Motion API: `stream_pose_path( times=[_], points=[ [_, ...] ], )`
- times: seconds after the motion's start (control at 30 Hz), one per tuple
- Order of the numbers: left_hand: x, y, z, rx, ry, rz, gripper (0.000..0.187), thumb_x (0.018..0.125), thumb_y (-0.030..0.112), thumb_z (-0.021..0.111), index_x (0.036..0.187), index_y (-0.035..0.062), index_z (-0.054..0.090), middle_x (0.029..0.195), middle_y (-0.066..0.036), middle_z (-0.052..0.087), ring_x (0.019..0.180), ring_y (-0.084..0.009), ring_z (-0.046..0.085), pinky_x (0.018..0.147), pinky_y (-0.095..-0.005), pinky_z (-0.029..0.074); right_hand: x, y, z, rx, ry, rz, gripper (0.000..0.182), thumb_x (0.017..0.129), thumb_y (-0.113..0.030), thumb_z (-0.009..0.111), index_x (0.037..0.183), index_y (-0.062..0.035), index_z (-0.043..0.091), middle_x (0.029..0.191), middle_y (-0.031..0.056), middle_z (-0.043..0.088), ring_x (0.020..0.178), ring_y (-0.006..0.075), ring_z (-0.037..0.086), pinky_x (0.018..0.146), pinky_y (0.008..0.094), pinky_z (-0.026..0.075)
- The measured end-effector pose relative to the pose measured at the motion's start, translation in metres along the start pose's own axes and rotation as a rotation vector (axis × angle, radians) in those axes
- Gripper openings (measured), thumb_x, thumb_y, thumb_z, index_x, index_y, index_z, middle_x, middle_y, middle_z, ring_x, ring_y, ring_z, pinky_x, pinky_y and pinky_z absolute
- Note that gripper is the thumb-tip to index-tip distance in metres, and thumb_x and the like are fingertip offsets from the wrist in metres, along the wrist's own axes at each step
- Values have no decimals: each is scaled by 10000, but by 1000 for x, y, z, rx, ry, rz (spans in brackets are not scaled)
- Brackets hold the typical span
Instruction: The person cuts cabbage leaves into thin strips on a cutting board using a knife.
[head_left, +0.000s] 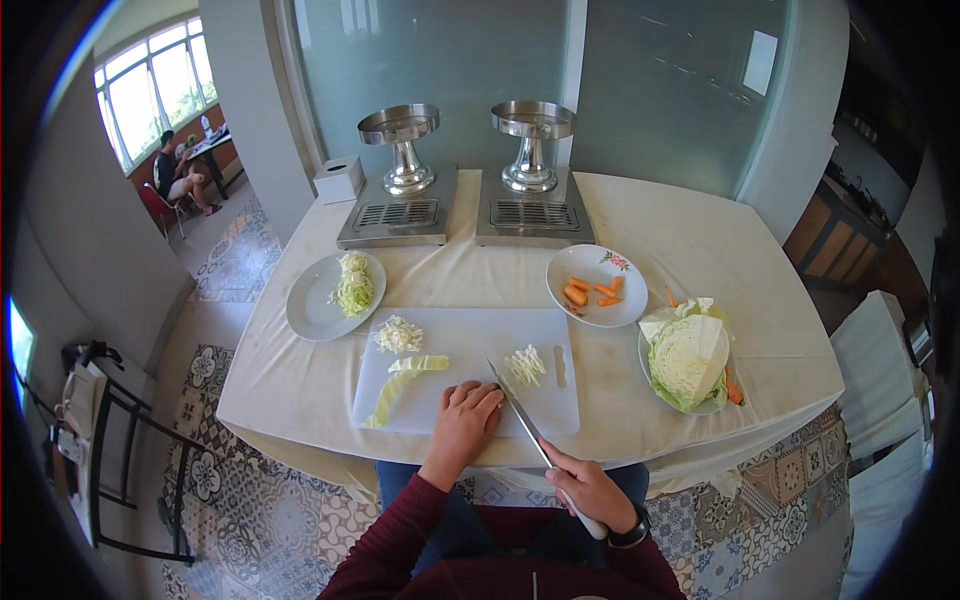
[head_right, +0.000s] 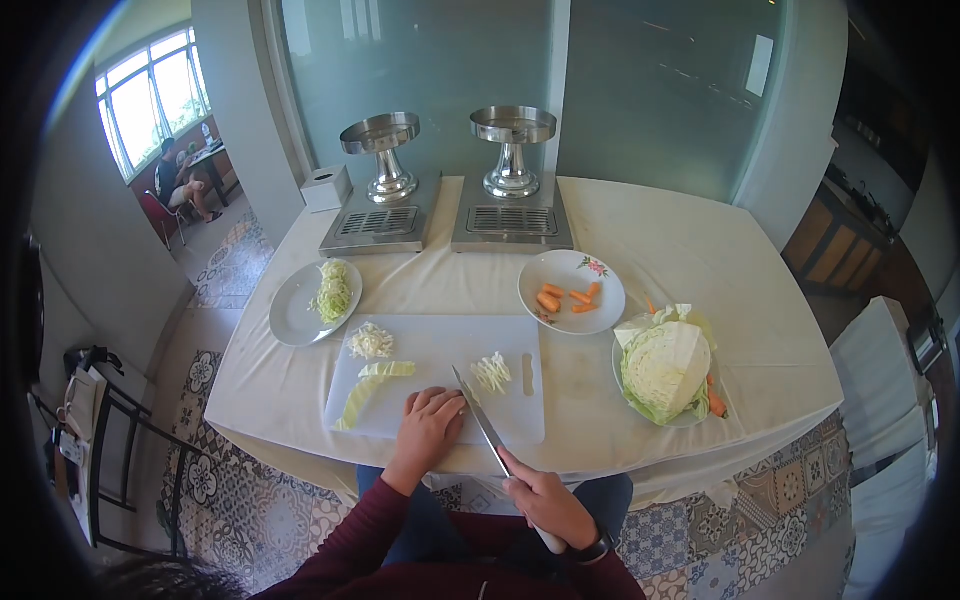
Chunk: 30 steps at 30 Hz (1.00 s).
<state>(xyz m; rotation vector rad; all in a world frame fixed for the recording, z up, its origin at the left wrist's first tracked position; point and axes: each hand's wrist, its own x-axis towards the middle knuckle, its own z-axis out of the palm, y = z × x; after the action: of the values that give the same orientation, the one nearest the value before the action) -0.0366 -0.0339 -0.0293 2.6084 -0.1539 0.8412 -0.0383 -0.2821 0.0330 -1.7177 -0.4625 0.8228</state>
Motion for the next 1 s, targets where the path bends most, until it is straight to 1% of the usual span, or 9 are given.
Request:
stream_pose_path(
  times=[0.23, 0.33, 0.43, 0.53, 0.63, 0.73, 0.83, 1.0],
  points=[
    [1, 2, -1, -6, -6, -9, 271, 880, 140, 690, 1151, 129, 674, 1196, 12, 697, 1153, -245, 608, 1020, -424, 427, -14, -11, -7, 65, -31, 116, 540, 1059, -128, 486, 1588, -112, 374, 657, -38, 451, 528, 59, 442, 494, 241, 436],
    [0, 2, -1, -17, -10, -11, 273, 883, 139, 687, 1156, 130, 672, 1206, 12, 696, 1161, -249, 605, 1025, -425, 425, -21, -9, -10, 100, -56, 152, 555, 1076, -168, 472, 1611, -152, 324, 674, -21, 464, 526, 67, 448, 491, 232, 437],
    [0, 1, -1, -17, -17, -8, 264, 887, 139, 683, 1151, 130, 673, 1213, 13, 696, 1165, -252, 603, 1027, -425, 423, -20, -7, -14, 150, -74, 185, 558, 1078, -175, 472, 1613, -156, 317, 672, -11, 472, 529, 68, 454, 485, 233, 435],
    [0, 2, -1, -7, -24, -4, 253, 890, 141, 682, 1143, 129, 675, 1212, 12, 697, 1166, -254, 603, 1028, -424, 424, -8, -3, -18, 141, -93, 155, 561, 1077, -178, 475, 1614, -155, 315, 672, -4, 485, 528, 68, 456, 478, 234, 435],
    [1, 2, -1, 1, -23, -1, 244, 892, 143, 682, 1135, 129, 678, 1210, 12, 697, 1166, -253, 602, 1028, -424, 424, 12, -1, -17, 165, -74, 154, 539, 1071, -188, 478, 1599, -192, 369, 650, -25, 468, 495, 63, 452, 462, 239, 435],
    [0, 2, -1, 5, -20, -8, 244, 889, 141, 684, 1133, 128, 680, 1207, 12, 698, 1164, -252, 603, 1027, -424, 425, 26, -4, -18, 169, -91, 125, 544, 1066, -186, 481, 1598, -210, 371, 648, -26, 467, 495, 65, 456, 463, 239, 440],
    [0, 2, -1, 8, -1, -5, 250, 885, 137, 685, 1134, 128, 682, 1197, 12, 700, 1158, -253, 606, 1022, -424, 427, 26, -4, -15, 145, -71, 130, 542, 1062, -174, 481, 1594, -195, 380, 654, -34, 466, 501, 61, 454, 467, 239, 439],
    [-1, 2, 2, 9, 30, -6, 254, 878, 133, 689, 1132, 128, 690, 1180, 10, 704, 1150, -255, 611, 1011, -424, 435, 7, 2, -8, 72, -22, 64, 545, 1046, -149, 510, 1580, -139, 401, 679, -47, 468, 527, 50, 450, 492, 231, 439]
  ],
)
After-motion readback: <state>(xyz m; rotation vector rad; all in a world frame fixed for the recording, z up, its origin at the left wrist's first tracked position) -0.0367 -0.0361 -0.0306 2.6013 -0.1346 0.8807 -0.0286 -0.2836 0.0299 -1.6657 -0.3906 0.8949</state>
